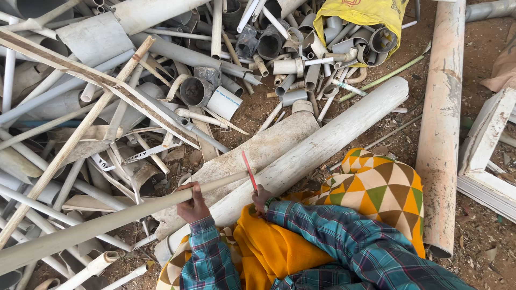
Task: The person uses a hacksaw blade by hand to cut through a plastic pipe while sitting in a large pile of scrap pipes.
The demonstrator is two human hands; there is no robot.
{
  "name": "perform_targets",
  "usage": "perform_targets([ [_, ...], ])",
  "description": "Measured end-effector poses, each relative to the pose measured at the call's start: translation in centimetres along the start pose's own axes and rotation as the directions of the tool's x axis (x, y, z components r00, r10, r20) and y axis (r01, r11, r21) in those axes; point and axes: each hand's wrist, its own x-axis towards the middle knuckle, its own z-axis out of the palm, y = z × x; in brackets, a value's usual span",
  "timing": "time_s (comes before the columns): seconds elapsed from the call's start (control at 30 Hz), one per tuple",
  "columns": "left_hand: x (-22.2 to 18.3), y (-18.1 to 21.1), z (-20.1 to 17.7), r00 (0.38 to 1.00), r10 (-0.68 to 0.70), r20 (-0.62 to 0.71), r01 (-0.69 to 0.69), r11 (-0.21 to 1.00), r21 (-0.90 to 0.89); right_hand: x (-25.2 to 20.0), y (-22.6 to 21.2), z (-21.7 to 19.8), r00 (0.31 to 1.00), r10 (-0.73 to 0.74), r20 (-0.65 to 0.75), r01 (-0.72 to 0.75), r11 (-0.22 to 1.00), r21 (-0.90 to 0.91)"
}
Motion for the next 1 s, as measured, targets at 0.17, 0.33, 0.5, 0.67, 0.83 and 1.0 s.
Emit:
perform_targets([
  [0.17, -0.1, -0.7, 0.1, 0.999, 0.032, -0.002, -0.032, 0.999, 0.015, -4.0, -1.3, 2.3, 0.853, -0.479, 0.206, 0.507, 0.855, -0.111],
  [0.33, 0.1, -0.1, 0.1, 0.998, -0.011, -0.066, 0.007, 0.998, -0.066, 1.1, 2.3, 1.5, 0.996, -0.084, -0.037, 0.084, 0.996, 0.010],
  [0.5, -0.3, -0.4, 0.3, 0.999, 0.045, -0.026, -0.045, 0.999, 0.001, -0.2, 2.0, 1.5, 0.941, -0.329, 0.078, 0.336, 0.937, -0.098],
  [0.67, -0.2, -1.4, -0.1, 0.999, -0.024, 0.030, 0.027, 0.995, -0.099, -1.9, 2.2, 3.0, 0.851, -0.494, 0.176, 0.522, 0.833, -0.184],
  [0.83, -0.5, -0.5, 0.5, 0.995, 0.072, 0.068, -0.063, 0.991, -0.121, 1.6, 2.8, 1.3, 0.999, -0.024, -0.021, 0.026, 0.995, 0.099],
  [1.0, -0.2, 0.2, 0.6, 0.997, 0.074, 0.009, -0.075, 0.996, 0.047, -5.2, -2.0, 1.0, 0.819, -0.540, 0.194, 0.567, 0.813, -0.129],
])
